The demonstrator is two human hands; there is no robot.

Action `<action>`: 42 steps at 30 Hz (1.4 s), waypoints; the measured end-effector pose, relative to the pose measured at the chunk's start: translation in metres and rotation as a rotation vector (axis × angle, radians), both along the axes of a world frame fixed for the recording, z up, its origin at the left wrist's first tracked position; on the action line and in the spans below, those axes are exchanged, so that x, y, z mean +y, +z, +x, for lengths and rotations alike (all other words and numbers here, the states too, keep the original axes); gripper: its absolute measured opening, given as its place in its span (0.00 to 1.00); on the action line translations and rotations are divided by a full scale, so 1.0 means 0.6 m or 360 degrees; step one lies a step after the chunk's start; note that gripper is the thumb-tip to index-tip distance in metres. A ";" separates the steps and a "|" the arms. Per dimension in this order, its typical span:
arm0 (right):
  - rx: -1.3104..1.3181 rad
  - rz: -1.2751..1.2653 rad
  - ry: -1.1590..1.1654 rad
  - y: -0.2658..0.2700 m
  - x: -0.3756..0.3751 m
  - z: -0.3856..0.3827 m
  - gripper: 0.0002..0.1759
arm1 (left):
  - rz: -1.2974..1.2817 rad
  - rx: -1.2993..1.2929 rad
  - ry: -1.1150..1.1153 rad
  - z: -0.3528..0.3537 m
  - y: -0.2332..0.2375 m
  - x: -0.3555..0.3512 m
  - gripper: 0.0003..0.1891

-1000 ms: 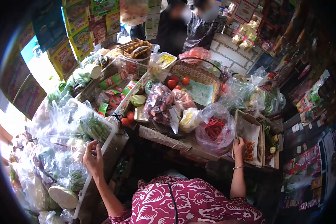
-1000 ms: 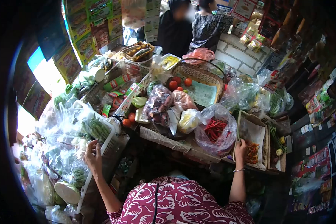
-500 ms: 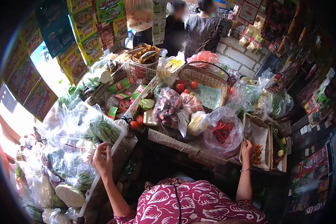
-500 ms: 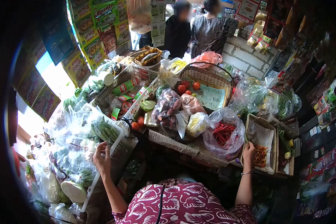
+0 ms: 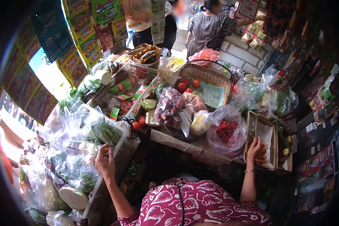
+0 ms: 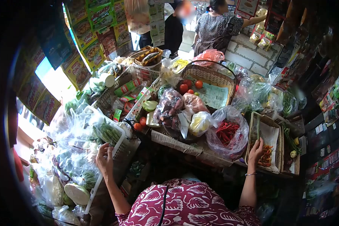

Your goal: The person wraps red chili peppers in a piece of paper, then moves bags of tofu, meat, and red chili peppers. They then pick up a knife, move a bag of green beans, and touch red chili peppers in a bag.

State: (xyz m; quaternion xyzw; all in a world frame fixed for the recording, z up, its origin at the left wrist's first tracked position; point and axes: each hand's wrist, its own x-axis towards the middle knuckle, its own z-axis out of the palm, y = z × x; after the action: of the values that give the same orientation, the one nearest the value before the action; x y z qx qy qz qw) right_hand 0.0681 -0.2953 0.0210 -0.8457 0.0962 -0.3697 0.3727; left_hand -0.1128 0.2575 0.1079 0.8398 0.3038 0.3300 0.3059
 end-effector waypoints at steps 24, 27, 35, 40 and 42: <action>0.0367 -0.0273 -0.0017 -0.041 -0.030 0.019 0.12 | -0.2144 -0.1945 -0.3724 -0.002 0.323 -0.216 0.06; 0.0377 -0.0220 0.0051 -0.048 -0.031 0.025 0.11 | -0.3651 -0.1206 -0.4251 -0.012 0.353 -0.225 0.07; 0.0292 -0.0161 0.0090 -0.051 -0.029 0.023 0.12 | -0.5683 0.0141 -0.1778 -0.015 0.395 -0.221 0.10; 0.0324 -0.0150 0.0099 -0.044 -0.021 0.023 0.11 | -0.4459 -0.0256 -0.4881 0.030 0.329 -0.242 0.13; 0.0348 -0.0141 0.0070 -0.037 -0.020 0.019 0.12 | -0.4092 -0.0425 -0.5376 0.045 0.350 -0.253 0.14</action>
State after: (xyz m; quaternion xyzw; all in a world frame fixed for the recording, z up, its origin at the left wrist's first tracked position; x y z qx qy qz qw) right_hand 0.0797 -0.3071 -0.0010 -0.8984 0.1013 -0.2709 0.3304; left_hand -0.0859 0.1060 0.3178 0.4129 0.5736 0.4917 -0.5087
